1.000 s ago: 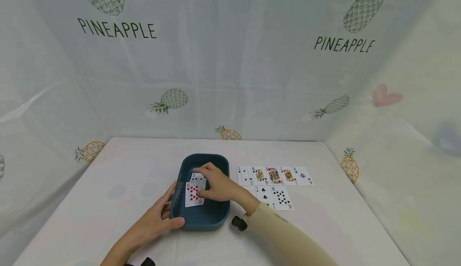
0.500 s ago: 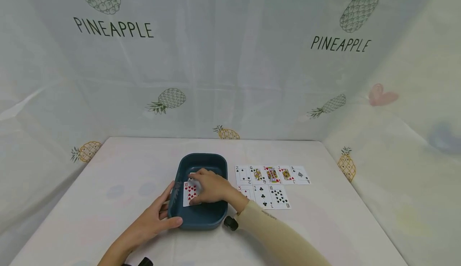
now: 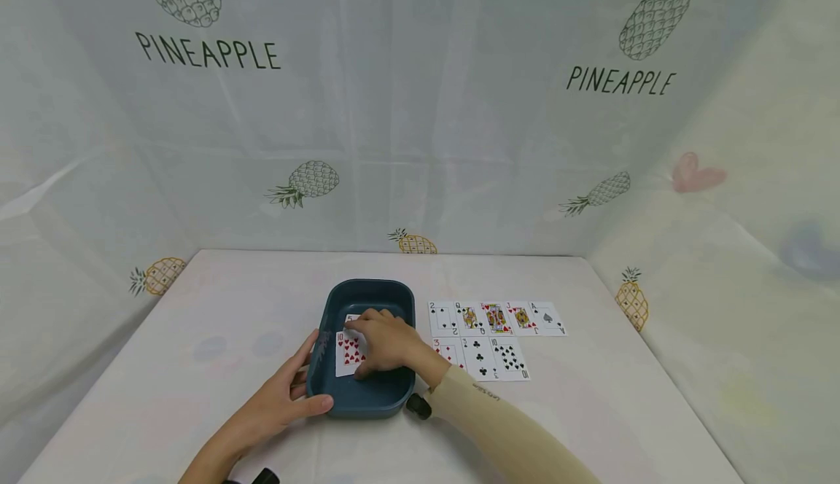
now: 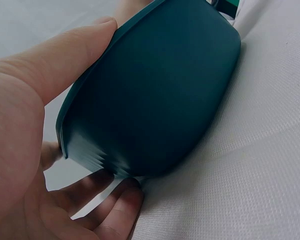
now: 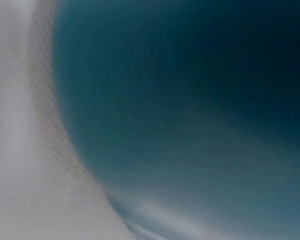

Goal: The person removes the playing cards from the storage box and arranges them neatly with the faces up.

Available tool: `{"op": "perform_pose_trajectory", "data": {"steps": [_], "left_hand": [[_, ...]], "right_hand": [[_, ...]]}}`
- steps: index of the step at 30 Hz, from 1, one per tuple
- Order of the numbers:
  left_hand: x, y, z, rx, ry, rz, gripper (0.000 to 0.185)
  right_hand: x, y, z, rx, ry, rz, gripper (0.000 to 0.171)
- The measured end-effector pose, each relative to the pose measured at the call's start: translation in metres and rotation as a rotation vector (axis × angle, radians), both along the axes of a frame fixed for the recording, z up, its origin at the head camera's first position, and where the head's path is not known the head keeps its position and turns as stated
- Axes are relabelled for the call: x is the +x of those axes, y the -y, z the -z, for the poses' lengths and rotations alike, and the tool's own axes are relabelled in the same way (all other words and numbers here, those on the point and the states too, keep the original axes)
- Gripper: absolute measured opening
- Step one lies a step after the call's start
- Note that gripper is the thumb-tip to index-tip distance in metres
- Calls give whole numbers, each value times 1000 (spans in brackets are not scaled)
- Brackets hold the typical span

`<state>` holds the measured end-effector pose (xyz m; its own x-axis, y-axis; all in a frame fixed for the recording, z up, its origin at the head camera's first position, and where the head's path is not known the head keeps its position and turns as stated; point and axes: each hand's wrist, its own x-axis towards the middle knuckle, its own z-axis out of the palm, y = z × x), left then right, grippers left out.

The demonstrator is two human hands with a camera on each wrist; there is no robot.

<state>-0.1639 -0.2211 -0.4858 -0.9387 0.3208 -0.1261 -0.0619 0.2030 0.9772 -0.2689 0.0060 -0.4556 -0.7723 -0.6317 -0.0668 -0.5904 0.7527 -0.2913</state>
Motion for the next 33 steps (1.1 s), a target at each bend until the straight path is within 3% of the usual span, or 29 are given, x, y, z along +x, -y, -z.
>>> {"op": "perform_pose_trajectory", "data": {"steps": [16,33], "left_hand": [[0,0,0,-15,-18,-4,104],[-1,0,1,-41,-33,-7,104]], "right_hand": [[0,0,-2,11,-5,-18,84],[-2,-4,-3,-137,14,-73,81]]}}
